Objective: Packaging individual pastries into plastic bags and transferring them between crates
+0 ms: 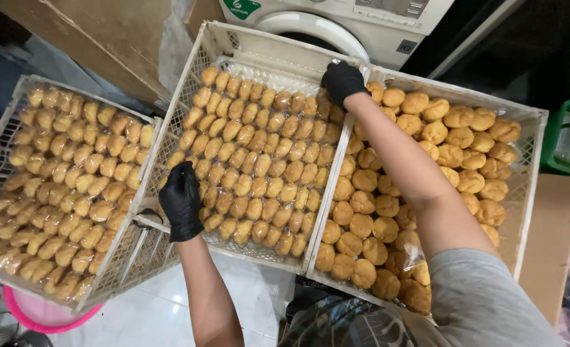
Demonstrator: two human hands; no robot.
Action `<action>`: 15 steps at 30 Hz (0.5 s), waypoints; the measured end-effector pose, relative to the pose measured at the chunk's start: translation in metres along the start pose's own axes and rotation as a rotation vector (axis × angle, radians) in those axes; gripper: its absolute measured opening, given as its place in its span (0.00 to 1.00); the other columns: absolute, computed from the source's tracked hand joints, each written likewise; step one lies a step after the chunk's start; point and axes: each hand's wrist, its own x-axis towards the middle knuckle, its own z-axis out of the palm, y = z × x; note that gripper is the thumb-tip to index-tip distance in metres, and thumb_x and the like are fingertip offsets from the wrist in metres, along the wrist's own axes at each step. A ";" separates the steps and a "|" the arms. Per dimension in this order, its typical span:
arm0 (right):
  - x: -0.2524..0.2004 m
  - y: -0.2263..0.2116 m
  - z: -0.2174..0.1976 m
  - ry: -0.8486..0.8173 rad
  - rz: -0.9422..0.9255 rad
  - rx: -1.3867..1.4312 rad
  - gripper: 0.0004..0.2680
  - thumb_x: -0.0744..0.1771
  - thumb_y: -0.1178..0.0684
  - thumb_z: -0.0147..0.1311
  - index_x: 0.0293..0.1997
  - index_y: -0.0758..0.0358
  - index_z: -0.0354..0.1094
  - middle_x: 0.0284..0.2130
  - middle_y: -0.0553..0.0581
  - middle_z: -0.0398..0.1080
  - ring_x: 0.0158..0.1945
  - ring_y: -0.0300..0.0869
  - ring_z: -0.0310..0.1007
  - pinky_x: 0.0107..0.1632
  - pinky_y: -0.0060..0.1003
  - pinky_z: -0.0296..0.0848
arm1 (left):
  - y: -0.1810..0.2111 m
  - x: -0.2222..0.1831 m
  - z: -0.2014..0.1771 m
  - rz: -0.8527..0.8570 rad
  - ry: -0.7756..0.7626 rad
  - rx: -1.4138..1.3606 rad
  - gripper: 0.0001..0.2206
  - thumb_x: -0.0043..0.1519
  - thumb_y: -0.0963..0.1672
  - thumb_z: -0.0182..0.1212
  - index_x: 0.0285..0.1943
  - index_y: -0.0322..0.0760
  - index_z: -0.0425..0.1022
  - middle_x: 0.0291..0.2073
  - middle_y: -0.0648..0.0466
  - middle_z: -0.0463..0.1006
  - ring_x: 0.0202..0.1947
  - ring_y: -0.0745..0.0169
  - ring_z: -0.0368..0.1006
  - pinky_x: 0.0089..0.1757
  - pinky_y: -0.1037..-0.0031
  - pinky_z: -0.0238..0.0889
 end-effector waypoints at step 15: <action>0.016 -0.060 -0.076 -0.752 -0.169 0.323 0.34 0.69 0.32 0.48 0.81 0.56 0.35 0.67 0.57 0.65 0.72 0.49 0.60 0.75 0.49 0.46 | -0.004 -0.002 0.002 -0.019 0.007 0.033 0.05 0.71 0.49 0.62 0.48 0.52 0.81 0.18 0.58 0.77 0.31 0.55 0.80 0.40 0.66 0.72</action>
